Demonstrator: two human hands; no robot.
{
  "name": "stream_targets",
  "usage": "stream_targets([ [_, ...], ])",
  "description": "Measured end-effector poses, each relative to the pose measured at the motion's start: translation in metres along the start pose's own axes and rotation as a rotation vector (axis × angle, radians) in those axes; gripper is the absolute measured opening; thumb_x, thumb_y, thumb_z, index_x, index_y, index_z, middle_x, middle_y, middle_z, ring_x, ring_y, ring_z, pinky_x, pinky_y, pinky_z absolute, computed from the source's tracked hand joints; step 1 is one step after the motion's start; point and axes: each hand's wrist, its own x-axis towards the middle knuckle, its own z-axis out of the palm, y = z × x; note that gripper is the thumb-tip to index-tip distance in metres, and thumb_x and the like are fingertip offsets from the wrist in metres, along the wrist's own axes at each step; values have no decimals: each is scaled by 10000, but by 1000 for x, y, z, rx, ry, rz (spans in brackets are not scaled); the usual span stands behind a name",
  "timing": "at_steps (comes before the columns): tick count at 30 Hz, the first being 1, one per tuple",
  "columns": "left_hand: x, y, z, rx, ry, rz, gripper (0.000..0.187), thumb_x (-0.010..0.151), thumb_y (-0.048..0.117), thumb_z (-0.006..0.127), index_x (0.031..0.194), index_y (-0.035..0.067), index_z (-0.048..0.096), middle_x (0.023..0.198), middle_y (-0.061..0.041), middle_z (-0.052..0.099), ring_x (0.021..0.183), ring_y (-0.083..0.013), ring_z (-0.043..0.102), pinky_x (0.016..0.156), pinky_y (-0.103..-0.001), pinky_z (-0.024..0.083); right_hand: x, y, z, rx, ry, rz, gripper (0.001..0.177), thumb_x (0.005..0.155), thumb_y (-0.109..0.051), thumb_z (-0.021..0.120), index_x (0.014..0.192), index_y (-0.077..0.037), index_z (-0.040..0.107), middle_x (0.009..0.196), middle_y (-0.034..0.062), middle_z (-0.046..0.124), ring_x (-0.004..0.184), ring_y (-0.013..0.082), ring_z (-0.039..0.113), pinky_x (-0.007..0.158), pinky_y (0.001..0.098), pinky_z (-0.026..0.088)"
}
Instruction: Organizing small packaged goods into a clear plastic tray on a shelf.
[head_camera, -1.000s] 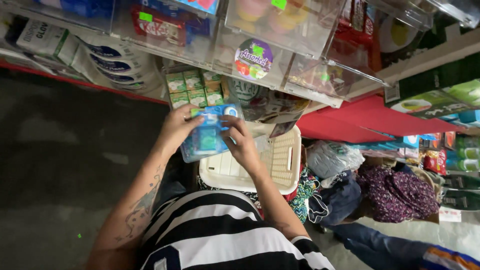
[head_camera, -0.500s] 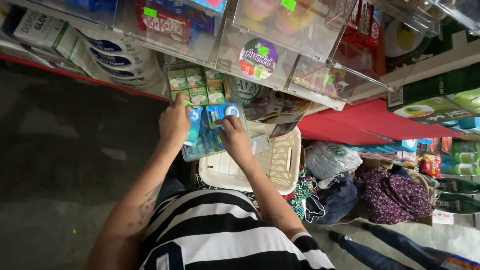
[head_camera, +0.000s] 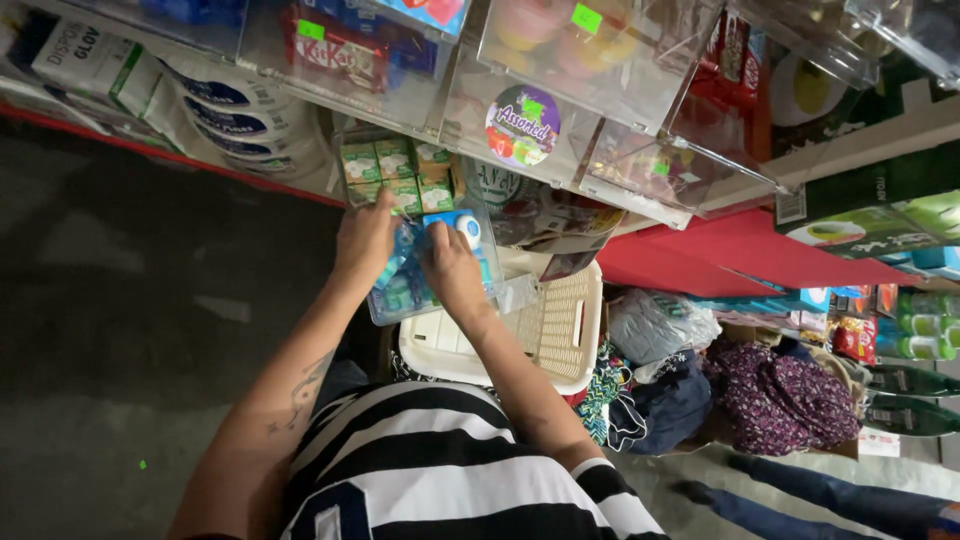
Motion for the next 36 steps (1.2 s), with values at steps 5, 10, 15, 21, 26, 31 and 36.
stream_targets([
  [5, 13, -12, 25, 133, 65, 168, 298, 894, 168, 718, 1159, 87, 607, 871, -196, 718, 893, -409, 693, 863, -533, 493, 0, 4, -4, 51, 9, -47, 364, 832, 15, 623, 1179, -12, 520, 1005, 224, 617, 1004, 430, 601, 874, 512, 516],
  [10, 22, 27, -11, 191, -19, 206, 313, 855, 240, 748, 1134, 140, 648, 996, -112, 725, 1069, -364, 607, 863, -526, 439, -1, -4, -11, 87, -11, -63, 398, 812, 31, 625, 1193, -4, 512, 1018, 222, 612, 1018, 431, 596, 880, 505, 511],
  [15, 16, 23, -17, 406, 191, 374, 410, 898, 252, 809, 1265, 157, 655, 1230, -25, 642, 1230, -248, 538, 1034, -462, 387, -3, -8, -13, 111, 0, -52, 354, 838, 27, 631, 1172, -19, 524, 1068, 200, 632, 1035, 427, 603, 866, 497, 509],
  [21, -23, 41, -66, 372, -50, 288, 621, 613, 354, 876, 1131, 73, 678, 1162, -83, 669, 1180, -284, 540, 1070, -536, 323, -2, -9, -25, -14, -23, -80, 406, 823, -5, 652, 1225, -36, 607, 1139, 184, 625, 1091, 428, 562, 932, 500, 495],
  [26, -26, 16, -38, 380, 17, 343, 509, 668, 258, 864, 1125, 100, 704, 1188, -37, 698, 1182, -238, 557, 1104, -540, 301, -9, 12, -11, -98, -22, -155, 402, 844, -62, 690, 1239, -45, 617, 1297, 146, 620, 1152, 408, 552, 1001, 494, 483],
  [31, -26, 20, -39, 419, 31, 408, 373, 742, 135, 822, 1100, 141, 715, 1186, 9, 702, 1183, -202, 574, 1135, -546, 295, -13, 18, -9, -172, -16, -155, 527, 767, -31, 677, 1291, -41, 625, 1390, 151, 597, 1169, 401, 550, 1018, 490, 483],
  [36, -30, 20, -34, 362, 28, 380, 381, 766, 183, 785, 1128, 89, 713, 1227, -63, 701, 1202, -244, 572, 1133, -552, 299, -16, 27, 0, -263, -83, -190, 538, 764, -78, 684, 1298, -51, 628, 1422, 158, 583, 1174, 381, 560, 966, 478, 486],
])
